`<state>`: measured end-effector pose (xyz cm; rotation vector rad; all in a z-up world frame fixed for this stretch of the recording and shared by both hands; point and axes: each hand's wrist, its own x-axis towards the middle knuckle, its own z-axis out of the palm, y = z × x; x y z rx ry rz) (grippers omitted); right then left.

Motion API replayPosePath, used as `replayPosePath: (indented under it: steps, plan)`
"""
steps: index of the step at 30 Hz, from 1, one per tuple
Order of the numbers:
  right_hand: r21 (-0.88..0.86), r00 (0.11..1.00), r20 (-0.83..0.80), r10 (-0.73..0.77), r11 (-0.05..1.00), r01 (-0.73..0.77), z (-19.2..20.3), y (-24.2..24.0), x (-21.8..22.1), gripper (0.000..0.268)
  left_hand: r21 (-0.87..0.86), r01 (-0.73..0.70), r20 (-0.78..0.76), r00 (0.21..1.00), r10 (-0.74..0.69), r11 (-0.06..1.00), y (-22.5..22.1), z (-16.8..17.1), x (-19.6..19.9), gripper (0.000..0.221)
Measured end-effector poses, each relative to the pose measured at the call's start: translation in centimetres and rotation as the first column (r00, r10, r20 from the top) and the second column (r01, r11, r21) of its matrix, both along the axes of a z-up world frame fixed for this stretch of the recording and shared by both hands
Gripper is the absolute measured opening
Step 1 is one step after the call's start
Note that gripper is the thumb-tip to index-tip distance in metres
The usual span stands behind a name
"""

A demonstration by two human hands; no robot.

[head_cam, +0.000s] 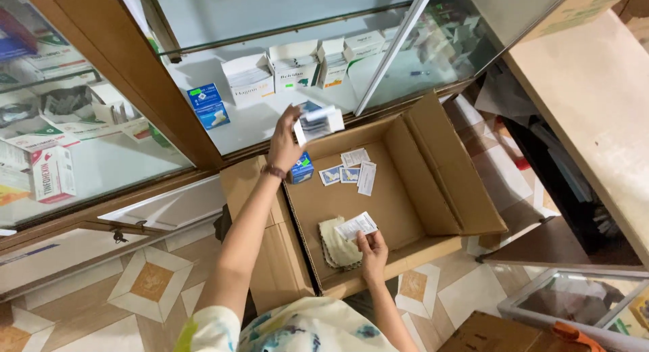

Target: The recorder is shown packing medications from a display shelf into a cardboard box.

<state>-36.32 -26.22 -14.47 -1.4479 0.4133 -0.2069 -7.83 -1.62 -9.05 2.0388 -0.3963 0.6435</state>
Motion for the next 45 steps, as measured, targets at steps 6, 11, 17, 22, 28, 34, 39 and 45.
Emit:
replayPosePath:
  steps: [6,11,17,22,28,34,39,45]
  plan:
    - [-0.035,0.999,0.045,-0.014,0.999,0.016,-0.2,-2.2,-0.7,0.010,-0.020,0.115,0.124,0.986,-0.112,0.993,-1.4,6.3,-11.2,0.074]
    - [-0.084,0.971,0.235,-0.050,0.994,0.072,11.1,-0.6,-1.3,0.010,-0.100,0.203,-0.087,0.973,-0.212,0.974,-2.6,6.9,-17.6,0.069]
    - [-0.080,0.909,0.409,-0.077,0.990,0.120,13.3,-1.3,-2.7,0.013,-0.685,0.188,-0.458,0.641,-0.616,0.704,-3.3,6.4,-22.5,0.074]
    - [-0.094,0.942,0.333,-0.036,0.993,0.071,15.4,-2.1,-3.2,0.012,-0.413,0.271,-0.552,0.685,-0.476,0.869,-2.4,8.1,-24.0,0.089]
    - [-0.241,0.880,0.409,0.240,0.959,-0.149,19.2,-2.4,-2.5,0.009,-0.085,0.440,-0.405,0.805,-0.434,0.894,-1.8,9.1,-24.2,0.088]
    - [-0.458,0.854,0.287,0.435,0.845,-0.276,20.4,-1.7,-1.3,0.006,-0.016,0.470,-0.384,0.812,-0.439,0.883,-1.7,8.3,-24.3,0.080]
    - [-0.554,0.893,0.245,0.378,0.810,-0.192,20.5,-1.0,-0.9,0.010,0.004,0.477,-0.362,0.820,-0.443,0.879,-1.8,7.8,-24.1,0.077]
    - [-0.337,0.899,0.284,0.334,0.912,-0.233,19.8,-2.5,-1.9,0.006,0.018,0.467,-0.352,0.830,-0.432,0.884,-1.9,7.4,-23.9,0.078]
